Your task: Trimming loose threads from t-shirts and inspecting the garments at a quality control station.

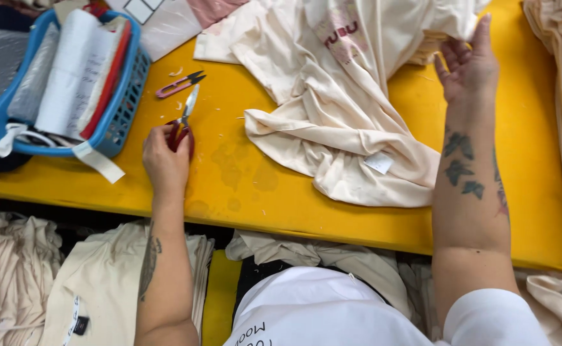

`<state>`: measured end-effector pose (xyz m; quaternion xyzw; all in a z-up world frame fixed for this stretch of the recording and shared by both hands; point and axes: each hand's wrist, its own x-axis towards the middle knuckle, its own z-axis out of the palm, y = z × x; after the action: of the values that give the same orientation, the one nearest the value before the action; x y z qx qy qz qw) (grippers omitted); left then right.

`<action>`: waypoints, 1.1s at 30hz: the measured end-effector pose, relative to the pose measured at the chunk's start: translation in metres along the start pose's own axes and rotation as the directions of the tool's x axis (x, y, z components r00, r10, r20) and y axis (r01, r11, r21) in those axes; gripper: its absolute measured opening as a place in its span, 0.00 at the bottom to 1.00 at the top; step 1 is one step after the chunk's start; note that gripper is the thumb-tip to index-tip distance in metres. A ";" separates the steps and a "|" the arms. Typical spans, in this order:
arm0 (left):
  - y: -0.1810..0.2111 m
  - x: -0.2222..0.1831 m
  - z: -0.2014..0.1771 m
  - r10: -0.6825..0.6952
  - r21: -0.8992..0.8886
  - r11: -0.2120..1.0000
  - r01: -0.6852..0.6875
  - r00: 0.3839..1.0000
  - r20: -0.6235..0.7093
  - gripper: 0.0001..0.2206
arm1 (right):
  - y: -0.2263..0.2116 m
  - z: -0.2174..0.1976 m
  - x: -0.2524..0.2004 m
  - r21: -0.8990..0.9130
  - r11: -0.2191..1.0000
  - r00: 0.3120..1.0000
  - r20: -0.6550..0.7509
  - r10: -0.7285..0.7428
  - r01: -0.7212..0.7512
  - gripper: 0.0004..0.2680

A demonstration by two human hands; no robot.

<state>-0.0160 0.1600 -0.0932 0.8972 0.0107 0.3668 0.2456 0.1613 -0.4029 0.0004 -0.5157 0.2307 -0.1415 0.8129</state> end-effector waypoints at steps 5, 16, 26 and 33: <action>0.012 0.007 -0.003 -0.025 -0.079 0.996 0.026 1.000 0.010 0.13 | -0.020 0.039 -0.037 -0.094 0.858 0.858 0.153 -0.490 0.506 0.07; 0.062 -0.021 -0.012 0.138 -0.248 0.955 -0.164 0.984 -0.116 0.05 | 0.095 0.029 -0.198 -0.238 -0.089 0.249 0.958 0.146 0.967 0.10; 0.166 -0.051 0.030 0.520 -0.259 0.838 -0.480 0.846 0.117 0.12 | 0.092 0.020 -0.192 -0.587 -0.222 0.625 0.755 0.197 0.779 0.08; 0.164 -0.040 0.048 0.358 -0.237 0.921 -0.310 0.912 0.198 0.17 | 0.083 0.005 -0.183 -0.242 0.970 0.699 0.697 0.158 0.022 0.03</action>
<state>-0.0400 -0.0132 -0.0753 0.8936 -0.2100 0.2928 0.2676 0.0076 -0.2778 -0.0308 -0.6123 -0.0671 0.1266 0.7775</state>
